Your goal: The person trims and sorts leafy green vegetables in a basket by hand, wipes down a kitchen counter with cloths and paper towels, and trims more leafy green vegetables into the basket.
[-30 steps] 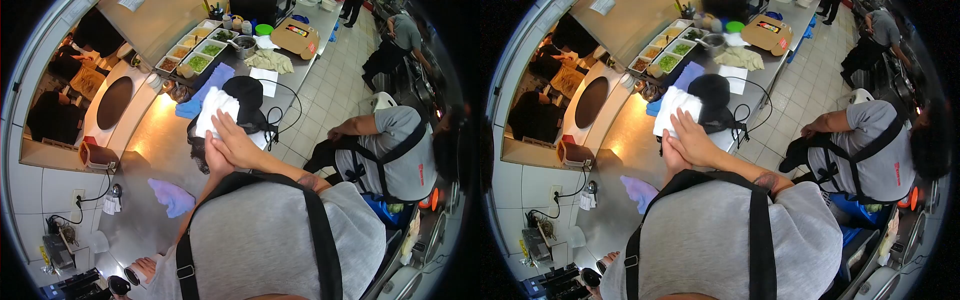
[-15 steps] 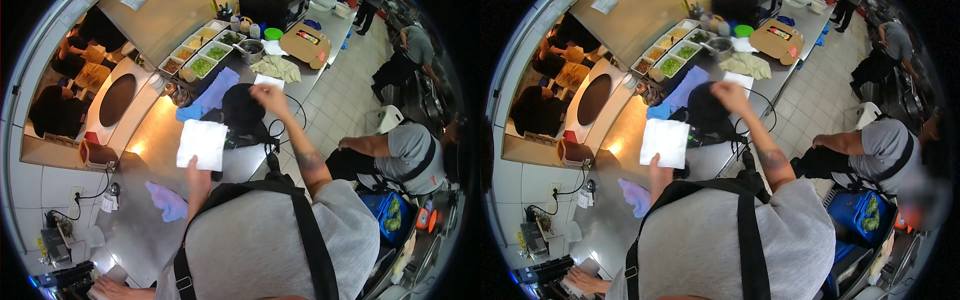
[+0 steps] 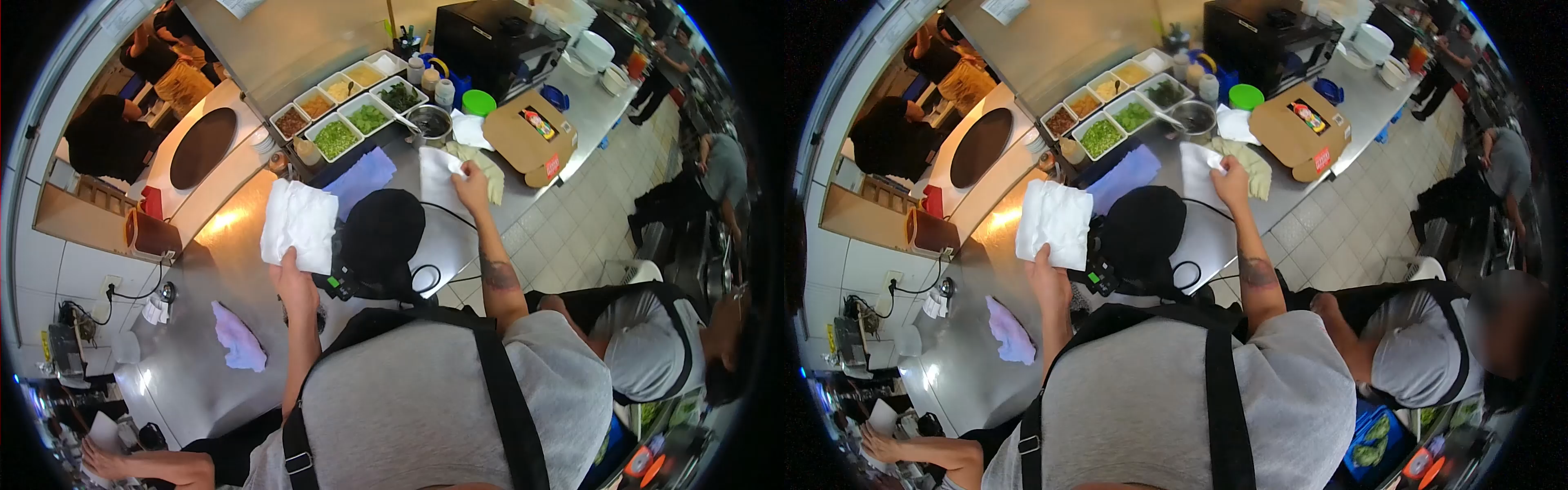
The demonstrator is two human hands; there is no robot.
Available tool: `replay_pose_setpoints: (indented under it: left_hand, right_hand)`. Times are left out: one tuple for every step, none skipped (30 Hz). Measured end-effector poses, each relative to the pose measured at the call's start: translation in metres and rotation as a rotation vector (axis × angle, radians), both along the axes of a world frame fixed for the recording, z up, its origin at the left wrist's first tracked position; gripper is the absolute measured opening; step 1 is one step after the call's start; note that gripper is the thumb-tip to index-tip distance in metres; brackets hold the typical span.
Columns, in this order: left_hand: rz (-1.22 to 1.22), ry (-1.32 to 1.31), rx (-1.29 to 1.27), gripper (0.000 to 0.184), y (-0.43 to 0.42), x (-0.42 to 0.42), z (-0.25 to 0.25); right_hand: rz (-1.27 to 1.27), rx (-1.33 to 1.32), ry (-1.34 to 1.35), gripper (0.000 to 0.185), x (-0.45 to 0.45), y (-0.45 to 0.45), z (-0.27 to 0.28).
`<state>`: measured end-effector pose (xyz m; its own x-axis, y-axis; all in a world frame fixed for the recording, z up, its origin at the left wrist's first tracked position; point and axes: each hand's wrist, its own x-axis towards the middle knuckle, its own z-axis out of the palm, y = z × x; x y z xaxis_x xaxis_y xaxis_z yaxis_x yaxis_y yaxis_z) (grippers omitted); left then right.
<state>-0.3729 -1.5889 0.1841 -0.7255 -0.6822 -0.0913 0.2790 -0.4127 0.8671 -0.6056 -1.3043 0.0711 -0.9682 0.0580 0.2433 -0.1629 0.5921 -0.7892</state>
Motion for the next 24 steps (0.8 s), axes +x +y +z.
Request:
replay_pose_setpoints:
  left_hand:
    - [-0.005, -0.003, -0.004, 0.041, 0.002, -0.008, -0.002]
    - [-0.048, -0.019, 0.016, 0.041, 0.006, -0.018, -0.004]
    - [-0.092, -0.035, 0.039, 0.040, 0.013, -0.027, -0.006]
    - [-0.135, -0.052, 0.063, 0.040, 0.019, -0.037, -0.009]
    - [-0.204, -0.052, 0.120, 0.040, 0.025, -0.045, -0.013]
    - [-0.251, -0.075, 0.157, 0.039, 0.035, -0.052, -0.013]
    - [-0.298, -0.094, 0.193, 0.039, 0.045, -0.057, -0.011]
    - [-0.368, -0.041, 0.228, 0.039, 0.056, -0.059, -0.003]
    - [-0.439, 0.014, 0.261, 0.039, 0.065, -0.061, 0.003]
    - [-0.446, 0.043, 0.281, 0.039, 0.069, -0.062, -0.007]
    - [-0.431, 0.040, 0.324, 0.041, 0.073, -0.062, -0.002]
    - [-0.419, 0.039, 0.367, 0.043, 0.077, -0.062, 0.005]
    - [-0.410, 0.038, 0.410, 0.045, 0.080, -0.063, 0.010]
    - [-0.396, 0.076, 0.444, 0.043, 0.082, -0.064, 0.011]
    - [-0.383, 0.112, 0.476, 0.042, 0.082, -0.065, 0.012]
    - [-0.370, 0.145, 0.506, 0.041, 0.082, -0.067, 0.012]
    - [-0.343, 0.099, 0.341, 0.040, 0.081, -0.071, 0.010]
    - [-0.314, 0.049, 0.177, 0.039, 0.081, -0.074, 0.006]
    - [-0.284, 0.000, 0.014, 0.040, 0.080, -0.078, 0.002]
    - [-0.226, -0.042, 0.045, 0.046, 0.077, -0.081, -0.001]
    - [-0.236, -0.066, 0.079, 0.046, 0.070, -0.081, -0.003]
    - [-0.247, -0.089, 0.112, 0.046, 0.063, -0.082, -0.005]
    - [-0.258, -0.111, 0.143, 0.046, 0.059, -0.085, -0.004]
    - [-0.207, -0.030, 0.042, 0.044, 0.058, -0.087, -0.001]
  right_hand:
    - [0.150, -0.143, -0.029, 0.019, 0.002, -0.002, 0.028]
    - [0.300, -0.285, -0.062, 0.019, 0.003, -0.006, 0.054]
    - [0.448, -0.427, -0.098, 0.019, 0.007, -0.010, 0.078]
    - [0.651, -0.536, -0.233, 0.020, 0.014, -0.015, 0.101]
    - [0.854, -0.638, -0.371, 0.022, 0.023, -0.022, 0.122]
    - [1.032, -0.746, -0.412, 0.023, 0.031, -0.032, 0.138]
    - [1.090, -0.745, -0.429, 0.021, 0.038, -0.042, 0.146]
    - [1.028, -0.605, -0.370, 0.021, 0.038, -0.053, 0.138]
    - [0.964, -0.468, -0.307, 0.022, 0.037, -0.063, 0.127]
    - [0.877, -0.305, -0.126, 0.026, 0.038, -0.070, 0.123]
    - [0.783, -0.145, 0.055, 0.031, 0.040, -0.075, 0.121]
    - [0.681, 0.014, 0.238, 0.035, 0.042, -0.078, 0.119]
    - [0.648, 0.013, 0.257, 0.038, 0.042, -0.082, 0.116]
    - [0.612, 0.009, 0.278, 0.041, 0.041, -0.085, 0.112]
    - [0.575, 0.004, 0.298, 0.044, 0.040, -0.089, 0.110]
    - [0.599, -0.051, 0.256, 0.045, 0.039, -0.094, 0.108]
    - [0.620, -0.107, 0.211, 0.046, 0.037, -0.099, 0.106]
    - [0.640, -0.163, 0.164, 0.047, 0.035, -0.101, 0.103]
    - [0.741, -0.249, -0.084, 0.048, 0.027, -0.102, 0.102]
    - [0.835, -0.332, -0.335, 0.048, 0.017, -0.101, 0.100]
    - [0.918, -0.414, -0.591, 0.048, 0.006, -0.100, 0.100]
    - [1.068, -0.550, -0.882, 0.043, -0.007, -0.098, 0.104]
    - [1.078, -0.470, -0.815, 0.042, -0.021, -0.095, 0.110]
    - [1.088, -0.390, -0.746, 0.041, -0.036, -0.092, 0.120]
